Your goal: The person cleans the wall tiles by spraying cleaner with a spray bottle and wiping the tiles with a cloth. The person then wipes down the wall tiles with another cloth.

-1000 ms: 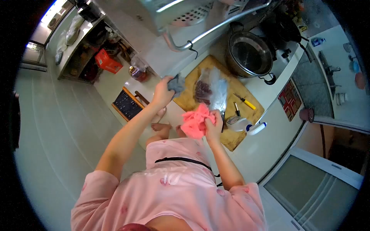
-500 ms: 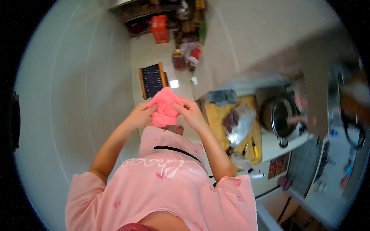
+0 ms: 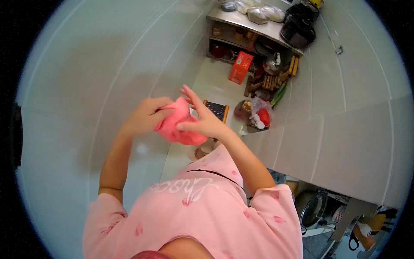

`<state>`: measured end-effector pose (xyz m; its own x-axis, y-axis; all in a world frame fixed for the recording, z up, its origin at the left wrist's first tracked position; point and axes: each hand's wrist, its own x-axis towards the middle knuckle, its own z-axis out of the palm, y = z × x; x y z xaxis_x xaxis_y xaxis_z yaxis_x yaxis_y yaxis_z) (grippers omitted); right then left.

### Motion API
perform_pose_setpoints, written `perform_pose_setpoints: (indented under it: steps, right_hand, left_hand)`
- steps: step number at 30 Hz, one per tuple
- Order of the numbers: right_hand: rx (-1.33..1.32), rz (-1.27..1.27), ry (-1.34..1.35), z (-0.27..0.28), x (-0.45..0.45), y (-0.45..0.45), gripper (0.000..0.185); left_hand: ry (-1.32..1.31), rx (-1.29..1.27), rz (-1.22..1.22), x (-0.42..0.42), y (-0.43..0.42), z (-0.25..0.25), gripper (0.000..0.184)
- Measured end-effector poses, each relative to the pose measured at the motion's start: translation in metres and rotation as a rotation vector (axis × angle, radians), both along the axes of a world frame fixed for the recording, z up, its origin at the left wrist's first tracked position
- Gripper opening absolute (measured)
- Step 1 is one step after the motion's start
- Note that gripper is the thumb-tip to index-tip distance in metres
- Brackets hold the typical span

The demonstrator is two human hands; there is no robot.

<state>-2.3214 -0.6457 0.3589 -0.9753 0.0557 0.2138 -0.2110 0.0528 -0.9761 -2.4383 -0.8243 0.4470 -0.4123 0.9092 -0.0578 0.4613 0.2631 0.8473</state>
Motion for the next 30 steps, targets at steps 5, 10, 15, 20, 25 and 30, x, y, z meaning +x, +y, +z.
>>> perform_pose_setpoints:
  steps: [5, 10, 15, 20, 25, 30]
  right_hand:
    - [-0.201, 0.323, -0.252, 0.017, -0.060, 0.008, 0.052]
    - [0.212, 0.374, -0.316, 0.048, -0.095, 0.029, 0.038]
    - [-0.251, 0.410, -0.387, 0.080, -0.119, 0.043, 0.047]
    - [-0.560, 0.282, -0.382, 0.105, -0.142, 0.075, 0.041]
    - [-0.898, -0.013, -0.261, 0.071, -0.199, 0.169, 0.033]
    - [-0.770, -0.110, -0.316, 0.140, -0.244, 0.242, 0.044]
  left_hand:
    - [-0.038, 0.159, 0.207, -0.030, -0.007, 0.013, 0.014]
    - [-0.352, 0.344, 0.581, -0.057, -0.018, 0.031, 0.018]
    - [-0.612, 0.466, 0.423, -0.108, -0.018, 0.052, 0.028]
    - [-1.444, 0.809, 0.378, -0.126, 0.054, 0.018, 0.069]
    - [-1.792, 0.728, 0.157, -0.140, 0.107, -0.112, 0.102]
    - [-1.579, 0.719, 0.085, -0.189, 0.105, -0.007, 0.095]
